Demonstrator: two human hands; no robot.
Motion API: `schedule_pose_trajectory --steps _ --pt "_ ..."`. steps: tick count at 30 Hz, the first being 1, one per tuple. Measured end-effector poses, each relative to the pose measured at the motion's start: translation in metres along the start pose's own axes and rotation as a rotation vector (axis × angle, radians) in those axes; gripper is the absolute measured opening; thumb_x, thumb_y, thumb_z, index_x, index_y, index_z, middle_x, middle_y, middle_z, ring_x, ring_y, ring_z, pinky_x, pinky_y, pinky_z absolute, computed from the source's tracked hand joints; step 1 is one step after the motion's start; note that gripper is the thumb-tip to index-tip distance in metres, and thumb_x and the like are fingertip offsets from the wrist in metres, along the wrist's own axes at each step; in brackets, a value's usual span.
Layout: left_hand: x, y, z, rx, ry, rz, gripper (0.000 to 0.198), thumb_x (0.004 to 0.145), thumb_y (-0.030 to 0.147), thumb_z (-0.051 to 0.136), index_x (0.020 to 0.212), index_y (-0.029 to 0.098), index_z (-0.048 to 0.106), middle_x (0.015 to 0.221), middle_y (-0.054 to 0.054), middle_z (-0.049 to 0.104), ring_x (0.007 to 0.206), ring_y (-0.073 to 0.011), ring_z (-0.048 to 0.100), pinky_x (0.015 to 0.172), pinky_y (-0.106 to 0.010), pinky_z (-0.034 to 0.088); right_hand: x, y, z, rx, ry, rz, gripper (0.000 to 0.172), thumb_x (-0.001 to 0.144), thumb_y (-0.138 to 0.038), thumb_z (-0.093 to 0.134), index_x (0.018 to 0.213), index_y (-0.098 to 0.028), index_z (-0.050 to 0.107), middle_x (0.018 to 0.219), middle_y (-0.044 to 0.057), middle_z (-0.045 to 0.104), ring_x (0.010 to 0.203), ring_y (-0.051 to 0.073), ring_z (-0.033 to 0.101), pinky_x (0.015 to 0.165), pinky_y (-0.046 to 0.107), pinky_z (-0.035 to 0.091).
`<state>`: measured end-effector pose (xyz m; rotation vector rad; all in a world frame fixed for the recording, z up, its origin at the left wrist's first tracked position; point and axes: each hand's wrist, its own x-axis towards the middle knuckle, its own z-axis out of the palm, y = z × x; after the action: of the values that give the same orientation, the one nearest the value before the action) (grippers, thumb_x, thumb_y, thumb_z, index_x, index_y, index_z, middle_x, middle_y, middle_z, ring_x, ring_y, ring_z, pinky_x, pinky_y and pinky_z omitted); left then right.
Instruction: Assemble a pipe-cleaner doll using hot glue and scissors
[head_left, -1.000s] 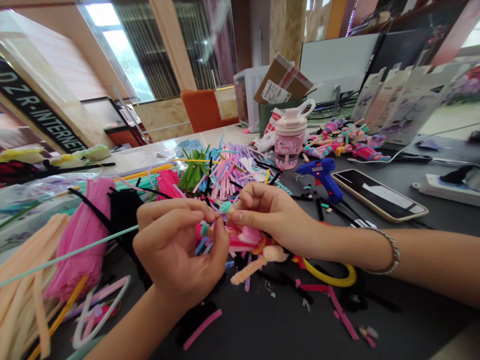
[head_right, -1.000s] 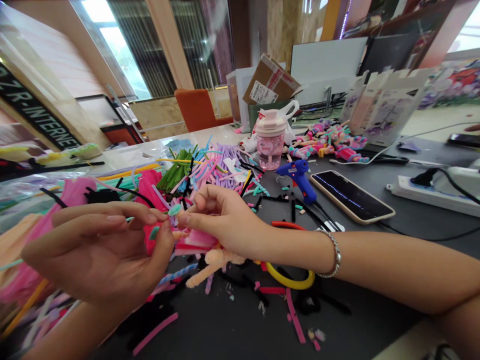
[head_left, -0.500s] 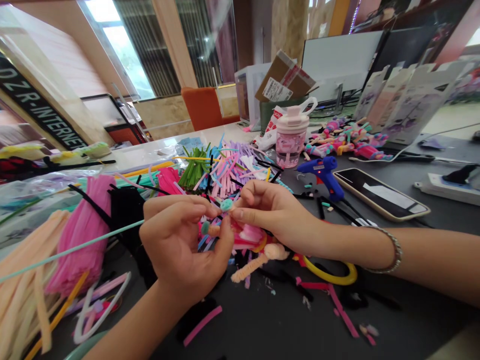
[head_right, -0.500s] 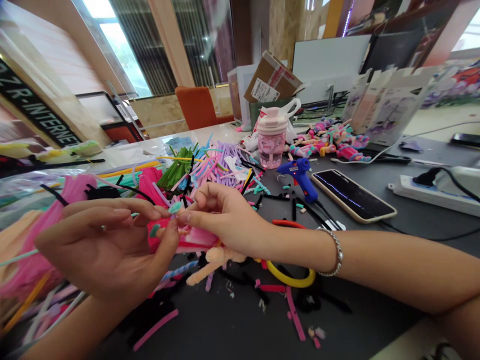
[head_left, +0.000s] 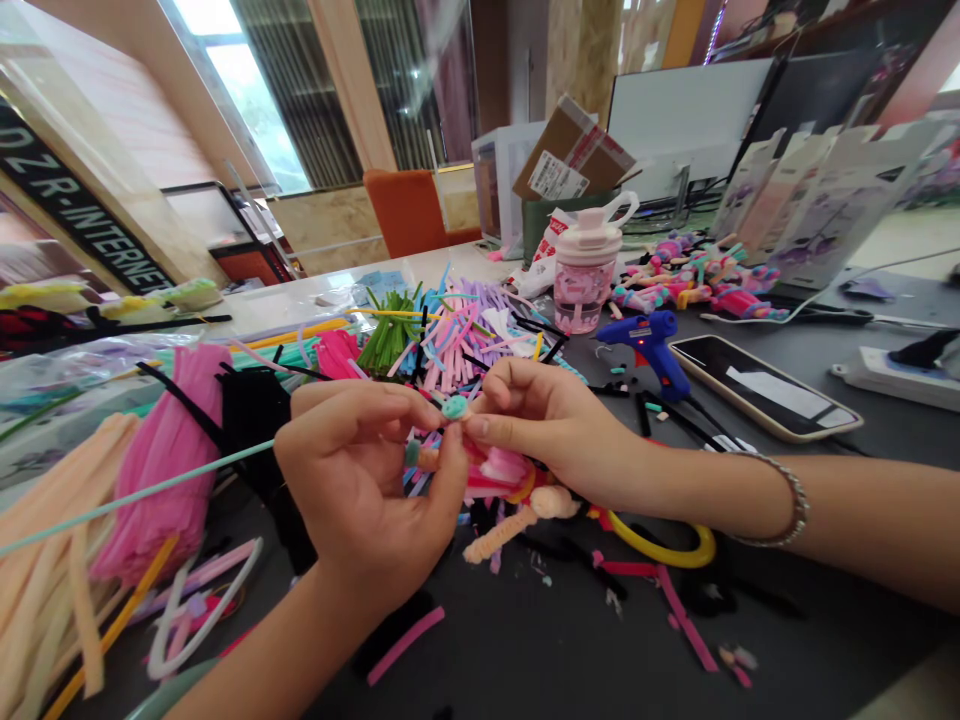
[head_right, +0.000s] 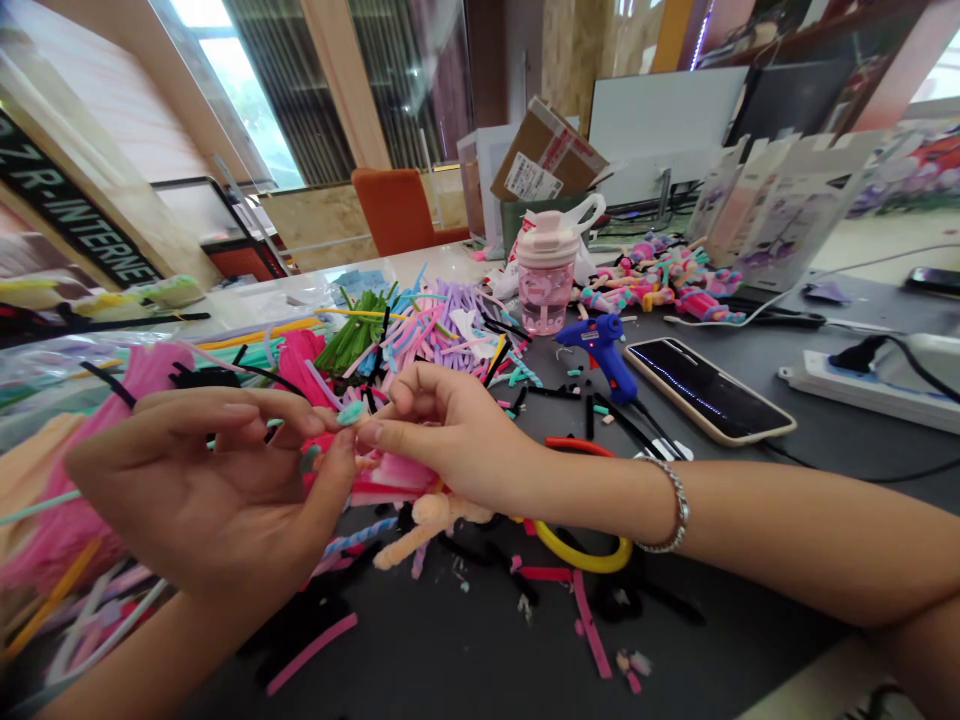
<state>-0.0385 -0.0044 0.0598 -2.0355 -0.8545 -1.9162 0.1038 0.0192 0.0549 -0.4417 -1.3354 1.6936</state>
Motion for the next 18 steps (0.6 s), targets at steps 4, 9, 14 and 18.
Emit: schedule_pose_trajectory --steps 4,9,14,18 --pt "-0.0008 0.0028 -0.0012 0.016 -0.018 -0.073 0.026 0.066 0.006 0.066 0.077 0.024 0.051 0.066 0.005 0.045 0.057 -0.0112 0.054 0.047 -0.024 0.048 -0.0003 -0.0001 0.0 -0.001 -0.011 -0.005 0.035 0.069 -0.026 0.076 0.065 -0.021 0.041 0.061 -0.007 0.056 0.055 0.006 0.054 0.052 0.019 0.042" --pt "0.0008 0.0067 -0.002 -0.003 -0.044 -0.164 0.026 0.066 0.004 0.065 0.076 0.023 0.051 0.063 0.005 0.051 0.054 -0.0109 0.055 0.046 -0.024 0.048 0.0002 0.0003 -0.0005 -0.004 -0.015 -0.015 0.035 0.07 -0.026 0.075 0.065 -0.021 0.041 0.062 -0.007 0.057 0.057 0.006 0.054 0.054 0.019 0.042" --pt "0.0048 0.0097 -0.0002 -0.043 -0.016 -0.157 0.027 0.063 0.003 0.065 0.073 0.022 0.049 0.058 0.006 0.052 0.048 -0.0094 0.052 0.047 -0.024 0.047 0.0011 -0.0002 -0.0013 -0.01 0.004 -0.006 0.035 0.07 -0.023 0.075 0.066 -0.02 0.04 0.06 -0.008 0.054 0.058 0.006 0.053 0.054 0.018 0.042" --pt "0.0056 0.0102 0.0006 -0.073 -0.009 -0.175 0.027 0.063 0.004 0.065 0.075 0.022 0.049 0.058 0.006 0.05 0.049 -0.0102 0.052 0.047 -0.025 0.046 0.0016 -0.0004 -0.0029 -0.02 0.017 -0.008 0.034 0.071 -0.022 0.074 0.066 -0.02 0.04 0.061 -0.008 0.052 0.059 0.006 0.052 0.057 0.018 0.043"
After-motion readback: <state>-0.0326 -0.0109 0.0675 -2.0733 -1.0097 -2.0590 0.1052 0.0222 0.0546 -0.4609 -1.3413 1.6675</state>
